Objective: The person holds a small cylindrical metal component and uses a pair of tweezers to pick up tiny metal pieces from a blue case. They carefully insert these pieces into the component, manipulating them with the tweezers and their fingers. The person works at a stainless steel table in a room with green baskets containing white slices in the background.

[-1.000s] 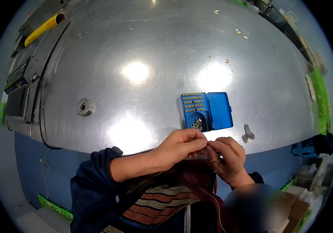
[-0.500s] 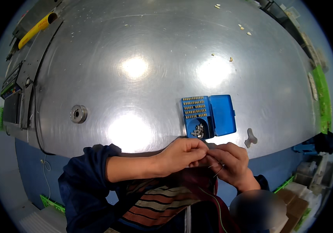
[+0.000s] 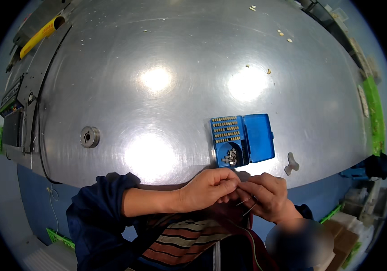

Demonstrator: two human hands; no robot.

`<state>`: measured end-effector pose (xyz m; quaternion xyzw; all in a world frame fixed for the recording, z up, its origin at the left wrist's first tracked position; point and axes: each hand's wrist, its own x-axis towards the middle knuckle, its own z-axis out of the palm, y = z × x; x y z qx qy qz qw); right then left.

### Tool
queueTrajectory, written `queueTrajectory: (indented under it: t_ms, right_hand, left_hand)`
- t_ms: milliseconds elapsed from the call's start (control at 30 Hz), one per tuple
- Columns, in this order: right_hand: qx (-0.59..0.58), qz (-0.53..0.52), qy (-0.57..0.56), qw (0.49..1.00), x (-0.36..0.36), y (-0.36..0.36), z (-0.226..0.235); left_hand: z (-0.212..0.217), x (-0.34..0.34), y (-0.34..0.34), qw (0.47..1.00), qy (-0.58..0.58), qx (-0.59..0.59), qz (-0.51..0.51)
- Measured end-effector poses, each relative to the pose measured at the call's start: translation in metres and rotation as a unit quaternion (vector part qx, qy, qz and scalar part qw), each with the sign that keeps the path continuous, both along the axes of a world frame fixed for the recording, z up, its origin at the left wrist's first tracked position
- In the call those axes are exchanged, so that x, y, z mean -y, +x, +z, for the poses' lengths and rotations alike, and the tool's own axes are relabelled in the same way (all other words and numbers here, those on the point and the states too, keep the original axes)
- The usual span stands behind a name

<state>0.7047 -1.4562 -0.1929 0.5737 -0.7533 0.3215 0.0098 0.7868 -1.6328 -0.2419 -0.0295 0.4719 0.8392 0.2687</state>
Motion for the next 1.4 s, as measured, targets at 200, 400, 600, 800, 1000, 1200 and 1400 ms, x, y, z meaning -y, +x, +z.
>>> queueTrajectory:
  t_ms: [200, 400, 600, 800, 1000, 1200, 1400]
  right_hand:
    - [-0.020, 0.024, 0.020, 0.999, 0.003, -0.004, 0.006]
    - [0.061, 0.003, 0.011, 0.998, 0.006, -0.006, 0.002]
    - [0.211, -0.080, -0.015, 0.974, 0.010, -0.004, -0.004]
    - [0.368, -0.167, -0.027, 0.914, 0.011, 0.005, -0.002]
    - [0.358, -0.162, -0.039, 0.919, 0.014, 0.014, 0.001]
    - [0.452, -0.187, -0.048, 0.871, 0.017, 0.023, 0.002]
    - [0.468, -0.224, -0.054, 0.853, 0.018, 0.028, -0.003]
  left_hand:
    - [-0.004, -0.004, 0.004, 1.000, 0.007, -0.015, 0.026]
    - [-0.001, -0.001, 0.005, 0.999, 0.027, -0.002, 0.044]
    - [0.005, 0.000, 0.005, 0.994, 0.040, -0.026, 0.095]
    - [0.007, 0.002, 0.004, 0.993, 0.024, -0.065, 0.099]
    - [0.001, 0.002, 0.003, 0.994, 0.052, -0.019, 0.092]
    - [0.002, 0.004, -0.001, 0.979, 0.164, 0.101, 0.073]
    - [-0.001, 0.000, 0.002, 0.987, 0.114, 0.062, 0.094]
